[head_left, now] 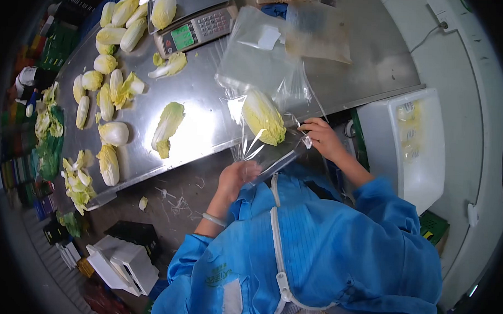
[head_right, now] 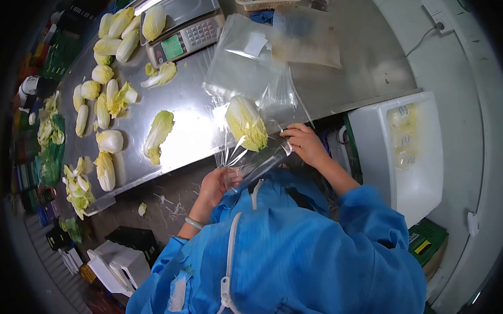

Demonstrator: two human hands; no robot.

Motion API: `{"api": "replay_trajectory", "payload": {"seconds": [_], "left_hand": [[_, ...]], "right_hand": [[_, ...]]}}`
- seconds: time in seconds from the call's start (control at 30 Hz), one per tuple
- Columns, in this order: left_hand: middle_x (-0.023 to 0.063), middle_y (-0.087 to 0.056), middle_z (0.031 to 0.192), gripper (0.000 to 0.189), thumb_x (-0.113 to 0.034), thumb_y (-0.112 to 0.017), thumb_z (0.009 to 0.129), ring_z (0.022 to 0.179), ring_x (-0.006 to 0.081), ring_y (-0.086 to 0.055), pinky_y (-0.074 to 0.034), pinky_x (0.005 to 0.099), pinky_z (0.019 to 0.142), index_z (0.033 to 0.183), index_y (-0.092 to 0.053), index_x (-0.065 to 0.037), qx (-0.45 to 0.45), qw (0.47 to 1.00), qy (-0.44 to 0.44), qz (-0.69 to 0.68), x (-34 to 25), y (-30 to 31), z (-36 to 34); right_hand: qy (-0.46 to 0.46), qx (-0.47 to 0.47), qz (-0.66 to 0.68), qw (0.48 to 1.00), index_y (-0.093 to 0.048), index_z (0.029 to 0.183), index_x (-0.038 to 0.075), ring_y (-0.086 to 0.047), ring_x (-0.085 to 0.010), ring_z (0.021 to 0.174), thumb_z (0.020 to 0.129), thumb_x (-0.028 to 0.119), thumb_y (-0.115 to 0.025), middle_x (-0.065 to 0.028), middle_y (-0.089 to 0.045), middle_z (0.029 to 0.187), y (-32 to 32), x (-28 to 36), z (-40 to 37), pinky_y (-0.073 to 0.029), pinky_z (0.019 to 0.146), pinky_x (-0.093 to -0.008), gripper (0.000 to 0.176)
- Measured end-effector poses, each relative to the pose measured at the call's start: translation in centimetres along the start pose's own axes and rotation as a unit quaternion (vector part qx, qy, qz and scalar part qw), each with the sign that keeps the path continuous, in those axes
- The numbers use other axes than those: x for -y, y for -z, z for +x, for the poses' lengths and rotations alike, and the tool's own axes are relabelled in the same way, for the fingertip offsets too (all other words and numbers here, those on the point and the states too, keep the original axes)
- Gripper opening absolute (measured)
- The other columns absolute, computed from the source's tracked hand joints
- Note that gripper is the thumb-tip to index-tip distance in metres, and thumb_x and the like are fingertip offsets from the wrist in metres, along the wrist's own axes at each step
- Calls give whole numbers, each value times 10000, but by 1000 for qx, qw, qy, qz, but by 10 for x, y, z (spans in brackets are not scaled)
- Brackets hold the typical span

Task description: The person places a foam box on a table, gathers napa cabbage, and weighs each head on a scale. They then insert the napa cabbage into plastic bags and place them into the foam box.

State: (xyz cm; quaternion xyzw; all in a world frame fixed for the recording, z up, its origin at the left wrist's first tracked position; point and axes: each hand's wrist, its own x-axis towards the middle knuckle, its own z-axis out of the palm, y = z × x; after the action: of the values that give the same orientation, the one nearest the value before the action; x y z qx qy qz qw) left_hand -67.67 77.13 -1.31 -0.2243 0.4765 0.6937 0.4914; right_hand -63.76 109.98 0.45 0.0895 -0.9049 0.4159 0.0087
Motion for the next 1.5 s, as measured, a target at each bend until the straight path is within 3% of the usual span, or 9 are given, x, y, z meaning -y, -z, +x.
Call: {"api": "replay_trajectory", "payload": {"seconds": [0.27, 0.77, 0.87, 0.93, 1.0, 1.07, 1.2, 1.37, 1.5], "left_hand": [[150, -666, 1020, 292, -204, -441, 1002, 882, 218, -658, -539, 355, 796, 1101, -581, 32, -69, 996, -58, -17, 21, -26, -34], [183, -668, 1042, 327, -174, -393, 1019, 918, 236, -674, -520, 313, 808, 1203, -521, 65, -118, 985, -94, 80, 6, -33, -50], [209, -656, 1083, 405, -211, -420, 1017, 1010, 265, -658, -512, 334, 866, 1309, -457, 66, -97, 978, -131, 134, 10, -28, -51], [207, -650, 1107, 455, -243, -450, 1007, 1043, 267, -644, -503, 352, 896, 1354, -420, 51, -64, 978, -120, 160, 6, -20, -54], [207, -640, 1136, 509, -277, -475, 999, 1064, 269, -633, -494, 369, 917, 1390, -387, 37, -72, 980, -117, 146, 2, -9, -57], [209, -627, 1169, 561, -314, -494, 992, 1075, 269, -625, -486, 387, 928, 1417, -357, 26, -110, 980, -124, 109, -9, 5, -60], [164, -520, 1350, 555, -202, -682, 834, 1271, 296, -479, -390, 413, 1037, 1340, -499, -64, -226, 459, -450, 732, -4, -1, -46], [81, -635, 1196, 333, -105, -693, 784, 1174, 277, -563, -433, 425, 999, 1114, -657, -83, -14, 431, -556, 711, 0, -2, -19], [105, -698, 1012, 203, -157, -587, 905, 959, 291, -663, -511, 391, 888, 1024, -669, -14, -11, 646, -469, 603, -24, -3, -29]], "right_hand": [[230, 39, -64, 970, -651, 908, 93, -580, -239, 962, 759, 151, -660, -51, -605, 982, -28, 91, 21, -472, 836, -361, 160], [153, 215, -122, 957, -578, 886, 69, -546, -280, 940, 833, 259, -633, -99, -564, 910, 5, 67, -55, -432, 839, -414, 205], [-106, 617, -326, 708, -644, 1027, 60, -603, -283, 1008, 840, 192, -581, -143, -629, 1019, 39, -22, -177, -477, 844, -434, 237], [-222, 426, -234, 846, -675, 1009, 82, -631, -312, 961, 805, 178, -588, -152, -646, 984, 47, -58, -262, -518, 793, -457, 242], [-191, 665, -264, 672, -668, 1033, 80, -628, -324, 960, 789, 181, -600, -160, -643, 975, 62, -7, -184, -522, 811, -446, 273], [-81, 304, -298, 901, -540, 1235, 60, -500, -337, 1172, 765, 93, -598, -147, -554, 1185, 43, -26, -163, -436, 962, -420, 475], [150, -6, -360, 921, -531, 1190, 64, -413, -305, 1273, 793, 122, -569, -124, -457, 1369, 5, 15, -44, -344, 1072, -418, 404], [270, 40, -242, 931, -572, 957, 78, -474, -286, 1228, 784, 155, -604, -117, -529, 1314, -13, -5, -17, -379, 1053, -417, 192], [15, 155, 17, 988, -552, 838, 61, -596, -285, 1060, 900, 186, -575, -113, -641, 1124, 9, 0, -3, -481, 905, -372, 141]]}}
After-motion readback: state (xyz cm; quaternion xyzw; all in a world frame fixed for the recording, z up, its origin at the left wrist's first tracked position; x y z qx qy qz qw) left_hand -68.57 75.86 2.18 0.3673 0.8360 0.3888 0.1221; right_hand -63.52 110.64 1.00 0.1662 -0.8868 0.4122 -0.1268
